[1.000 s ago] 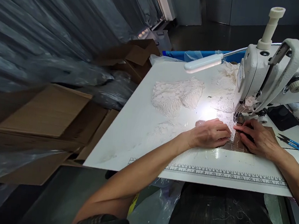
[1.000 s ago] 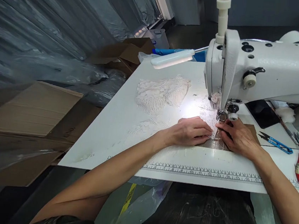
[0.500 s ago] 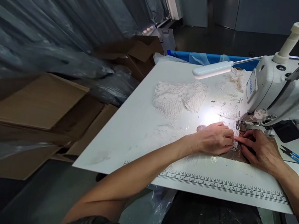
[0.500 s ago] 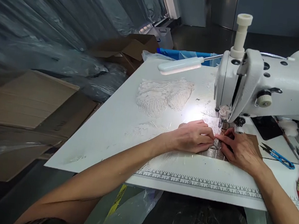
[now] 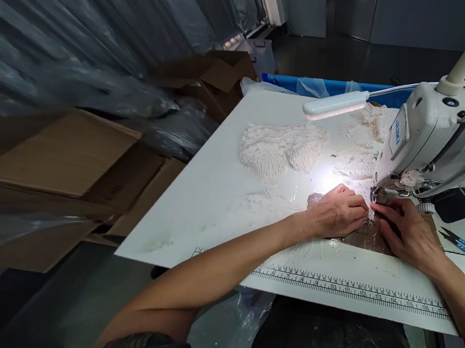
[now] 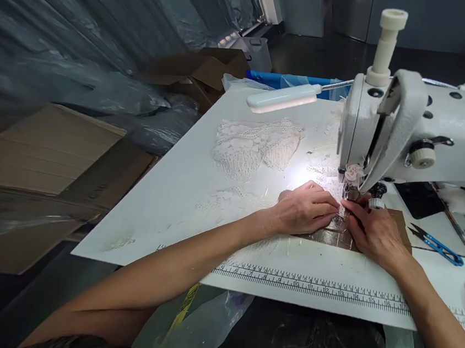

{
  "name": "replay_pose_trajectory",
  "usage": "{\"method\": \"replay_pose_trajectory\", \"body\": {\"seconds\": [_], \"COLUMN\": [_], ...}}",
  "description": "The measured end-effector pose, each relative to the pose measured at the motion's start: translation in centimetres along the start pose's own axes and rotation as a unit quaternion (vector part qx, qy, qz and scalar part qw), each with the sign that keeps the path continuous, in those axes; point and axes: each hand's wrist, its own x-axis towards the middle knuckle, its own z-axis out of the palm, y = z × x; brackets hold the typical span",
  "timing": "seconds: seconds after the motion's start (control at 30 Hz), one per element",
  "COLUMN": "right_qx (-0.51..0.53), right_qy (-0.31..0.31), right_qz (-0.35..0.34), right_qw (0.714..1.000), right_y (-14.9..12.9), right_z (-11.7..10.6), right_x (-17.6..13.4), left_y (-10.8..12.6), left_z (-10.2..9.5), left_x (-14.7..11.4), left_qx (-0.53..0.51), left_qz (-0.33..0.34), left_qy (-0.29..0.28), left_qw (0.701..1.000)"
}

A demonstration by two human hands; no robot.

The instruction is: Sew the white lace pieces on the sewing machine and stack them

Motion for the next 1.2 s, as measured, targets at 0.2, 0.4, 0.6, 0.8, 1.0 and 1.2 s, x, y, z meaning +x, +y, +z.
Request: {"method": "replay_pose_trajectory", "body": {"seconds": [0.2, 0.4, 0.6, 0.8, 1.0, 1.2], "right_qx": [0.115, 0.017, -0.014, 0.055, 0.061, 0.133], "right_qy": [0.039, 0.021, 0.035, 0.000, -0.033, -0.014], "right_qz": [0.003, -0.057, -0.106, -0.128, -0.108, -0.033], "right_qw": [0.993, 0.998, 0.994, 0.990, 0.992, 0.990], "right_y": [0.2, -0.3, -0.5, -0.8, -1.1, -0.7], "right_z": [-0.7, 0.4, 0.5, -0.8, -1.2, -1.4], "right_x": [-0.4, -0.5, -0.5, -0.4, -0.1, -0.3], "left_y": [-0.2, -0.5, -0.3, -0.3, -0.4, -0.3], "left_z": [-0.1, -0.5, -0.3, -0.3, -0.2, -0.1], "left_x": [0.3, 1.1, 1.1, 0.3, 0.1, 0.2], "left_qx": [-0.082, -0.208, -0.183, -0.082, -0.059, -0.029], "left_qz": [-0.019, -0.107, -0.076, -0.008, 0.001, 0.021], "left_qy": [0.054, 0.155, 0.151, 0.013, -0.003, 0.010], "left_qw": [0.995, 0.960, 0.968, 0.996, 0.998, 0.999]}}
